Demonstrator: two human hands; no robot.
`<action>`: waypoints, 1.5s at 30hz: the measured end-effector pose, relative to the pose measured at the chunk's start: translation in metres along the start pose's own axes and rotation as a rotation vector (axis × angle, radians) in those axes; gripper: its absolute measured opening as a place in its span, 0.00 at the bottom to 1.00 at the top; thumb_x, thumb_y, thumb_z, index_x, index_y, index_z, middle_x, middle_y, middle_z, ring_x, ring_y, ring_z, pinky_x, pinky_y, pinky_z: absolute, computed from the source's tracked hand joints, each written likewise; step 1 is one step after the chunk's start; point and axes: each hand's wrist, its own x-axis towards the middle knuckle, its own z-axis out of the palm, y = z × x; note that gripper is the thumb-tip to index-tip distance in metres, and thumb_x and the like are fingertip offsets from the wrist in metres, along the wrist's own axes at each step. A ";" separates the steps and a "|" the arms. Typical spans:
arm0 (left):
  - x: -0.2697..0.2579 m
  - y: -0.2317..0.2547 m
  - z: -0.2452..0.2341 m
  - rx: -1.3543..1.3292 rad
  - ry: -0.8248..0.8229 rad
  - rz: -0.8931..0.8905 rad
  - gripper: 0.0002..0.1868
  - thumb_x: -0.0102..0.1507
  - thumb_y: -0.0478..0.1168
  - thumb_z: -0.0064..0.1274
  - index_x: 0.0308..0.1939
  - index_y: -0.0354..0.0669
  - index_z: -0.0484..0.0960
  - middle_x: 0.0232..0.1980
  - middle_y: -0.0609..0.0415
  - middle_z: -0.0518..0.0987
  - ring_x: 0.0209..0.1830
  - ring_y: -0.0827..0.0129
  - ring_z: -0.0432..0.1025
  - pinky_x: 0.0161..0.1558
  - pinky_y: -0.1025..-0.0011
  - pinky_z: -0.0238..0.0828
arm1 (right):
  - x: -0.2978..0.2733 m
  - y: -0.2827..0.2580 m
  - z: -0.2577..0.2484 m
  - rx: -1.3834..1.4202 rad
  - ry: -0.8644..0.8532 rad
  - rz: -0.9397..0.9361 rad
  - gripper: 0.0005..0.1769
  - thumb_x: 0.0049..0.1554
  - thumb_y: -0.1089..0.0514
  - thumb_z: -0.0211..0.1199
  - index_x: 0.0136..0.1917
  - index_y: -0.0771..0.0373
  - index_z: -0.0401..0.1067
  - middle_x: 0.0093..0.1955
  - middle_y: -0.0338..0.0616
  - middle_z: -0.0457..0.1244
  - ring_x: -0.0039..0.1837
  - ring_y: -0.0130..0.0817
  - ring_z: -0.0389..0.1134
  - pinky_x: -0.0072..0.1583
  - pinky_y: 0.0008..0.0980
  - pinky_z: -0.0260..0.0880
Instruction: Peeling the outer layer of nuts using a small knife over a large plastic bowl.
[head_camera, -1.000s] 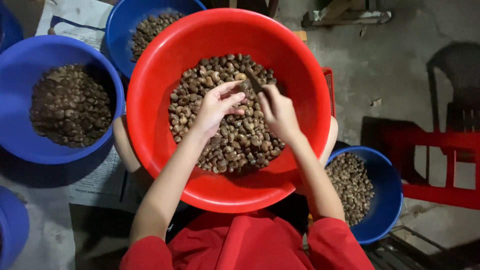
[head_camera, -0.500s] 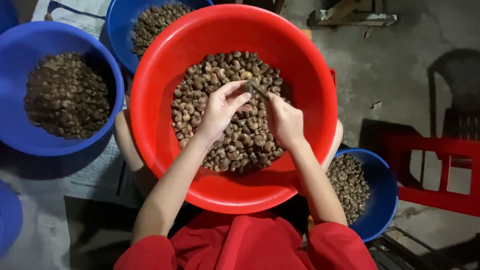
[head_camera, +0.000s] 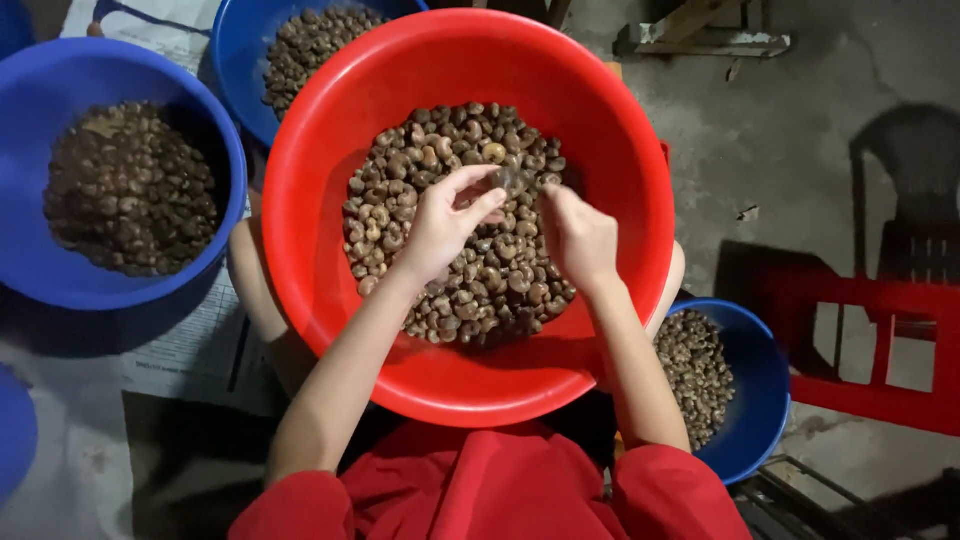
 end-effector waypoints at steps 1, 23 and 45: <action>0.000 0.001 -0.001 0.000 -0.002 0.001 0.19 0.66 0.34 0.61 0.59 0.31 0.79 0.48 0.40 0.82 0.45 0.60 0.81 0.45 0.59 0.87 | 0.004 -0.001 -0.004 -0.002 0.002 0.001 0.10 0.65 0.52 0.59 0.61 0.47 0.73 0.39 0.34 0.69 0.42 0.36 0.74 0.41 0.36 0.73; -0.003 -0.020 0.014 0.068 -0.089 0.092 0.21 0.66 0.37 0.63 0.63 0.42 0.80 0.58 0.50 0.77 0.53 0.66 0.77 0.45 0.68 0.85 | 0.005 -0.022 0.001 1.379 -0.046 0.720 0.15 0.61 0.65 0.67 0.60 0.68 0.71 0.41 0.42 0.62 0.39 0.22 0.60 0.39 0.21 0.59; 0.013 -0.018 -0.018 0.842 -0.024 0.645 0.17 0.67 0.39 0.61 0.58 0.36 0.80 0.50 0.48 0.79 0.48 0.57 0.79 0.44 0.66 0.84 | 0.011 0.000 -0.009 -0.056 0.071 -0.003 0.08 0.66 0.53 0.59 0.58 0.49 0.74 0.36 0.35 0.68 0.37 0.38 0.72 0.39 0.37 0.71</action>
